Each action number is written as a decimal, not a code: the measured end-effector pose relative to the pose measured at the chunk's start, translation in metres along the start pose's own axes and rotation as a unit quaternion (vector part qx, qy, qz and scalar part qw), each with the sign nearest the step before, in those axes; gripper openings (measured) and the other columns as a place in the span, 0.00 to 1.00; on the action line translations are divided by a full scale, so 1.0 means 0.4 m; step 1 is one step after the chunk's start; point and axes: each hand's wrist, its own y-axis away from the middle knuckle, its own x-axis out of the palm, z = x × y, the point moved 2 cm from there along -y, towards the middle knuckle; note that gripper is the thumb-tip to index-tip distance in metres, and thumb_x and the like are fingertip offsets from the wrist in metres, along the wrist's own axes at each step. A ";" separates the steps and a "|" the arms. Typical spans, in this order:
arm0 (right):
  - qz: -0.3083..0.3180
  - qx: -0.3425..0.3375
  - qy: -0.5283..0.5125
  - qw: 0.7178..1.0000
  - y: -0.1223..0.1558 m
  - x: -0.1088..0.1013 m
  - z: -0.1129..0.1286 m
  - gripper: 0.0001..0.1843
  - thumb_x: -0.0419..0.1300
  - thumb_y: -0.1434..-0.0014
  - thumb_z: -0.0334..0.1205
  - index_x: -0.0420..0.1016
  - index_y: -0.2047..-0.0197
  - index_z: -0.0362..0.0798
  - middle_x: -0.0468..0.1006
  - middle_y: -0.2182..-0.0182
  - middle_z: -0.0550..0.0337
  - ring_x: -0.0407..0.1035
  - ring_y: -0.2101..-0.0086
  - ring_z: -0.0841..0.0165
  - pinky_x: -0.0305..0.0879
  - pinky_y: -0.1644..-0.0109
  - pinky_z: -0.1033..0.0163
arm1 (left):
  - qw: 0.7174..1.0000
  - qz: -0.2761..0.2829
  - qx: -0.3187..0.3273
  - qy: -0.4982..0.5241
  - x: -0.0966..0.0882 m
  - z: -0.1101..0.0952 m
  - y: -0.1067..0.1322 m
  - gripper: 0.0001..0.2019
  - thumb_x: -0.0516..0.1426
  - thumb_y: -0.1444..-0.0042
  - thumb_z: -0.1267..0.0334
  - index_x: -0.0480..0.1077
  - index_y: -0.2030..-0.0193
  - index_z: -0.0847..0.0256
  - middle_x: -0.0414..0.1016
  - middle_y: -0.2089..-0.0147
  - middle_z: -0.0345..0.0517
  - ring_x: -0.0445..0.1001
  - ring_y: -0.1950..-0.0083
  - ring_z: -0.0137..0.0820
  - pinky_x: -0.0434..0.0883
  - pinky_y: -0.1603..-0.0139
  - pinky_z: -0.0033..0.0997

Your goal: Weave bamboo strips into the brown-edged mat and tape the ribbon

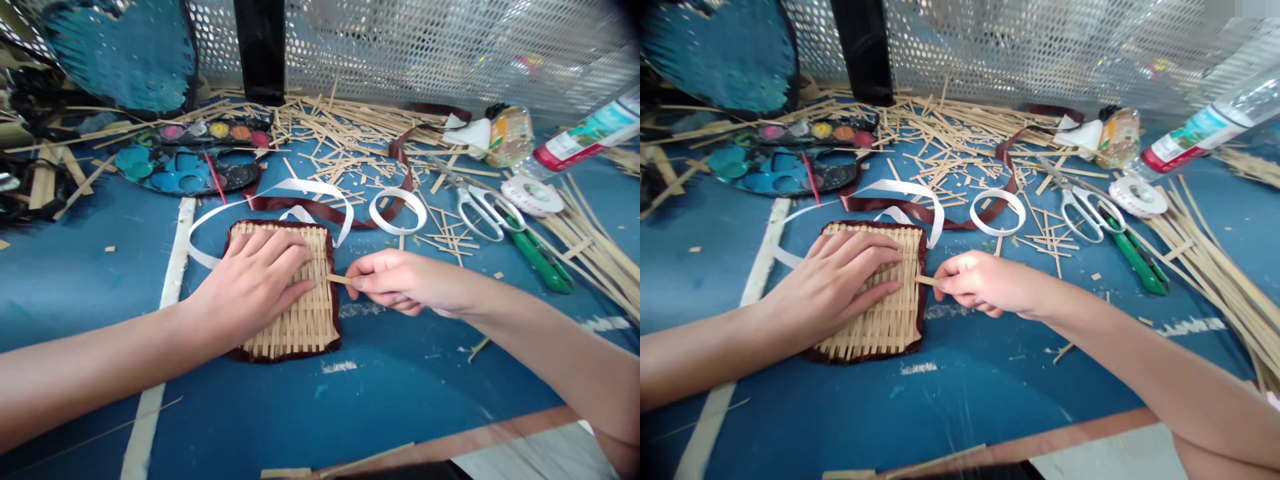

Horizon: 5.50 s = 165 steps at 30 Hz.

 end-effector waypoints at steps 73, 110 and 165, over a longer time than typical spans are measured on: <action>-0.149 -0.098 0.383 0.906 -0.011 0.000 0.097 0.10 0.55 0.41 0.40 0.73 0.70 0.46 0.68 0.77 0.63 0.60 0.75 0.72 0.49 0.70 0.63 | 1.000 -0.008 -0.001 -0.005 -0.003 -0.014 0.023 0.21 0.51 0.33 0.49 0.69 0.49 0.66 0.73 0.46 0.60 0.71 0.47 0.48 0.70 0.50 0.50; 0.058 -0.009 0.196 0.979 -0.061 -0.018 0.094 0.09 0.56 0.36 0.41 0.64 0.67 0.47 0.55 0.83 0.71 0.45 0.84 0.79 0.41 0.81 0.70 | 1.000 0.005 0.003 0.026 0.009 -0.004 0.017 0.24 0.53 0.35 0.43 0.68 0.49 0.65 0.71 0.47 0.60 0.68 0.45 0.47 0.68 0.45 0.51; -0.327 -0.334 0.343 0.815 0.057 -0.056 0.099 0.12 0.56 0.34 0.42 0.76 0.66 0.47 0.68 0.81 0.66 0.58 0.81 0.76 0.51 0.74 0.64 | 0.600 -0.078 -0.359 0.711 -0.071 0.092 -0.008 0.31 0.69 0.58 0.78 0.75 0.44 0.61 0.77 0.41 0.52 0.74 0.39 0.53 0.76 0.42 0.52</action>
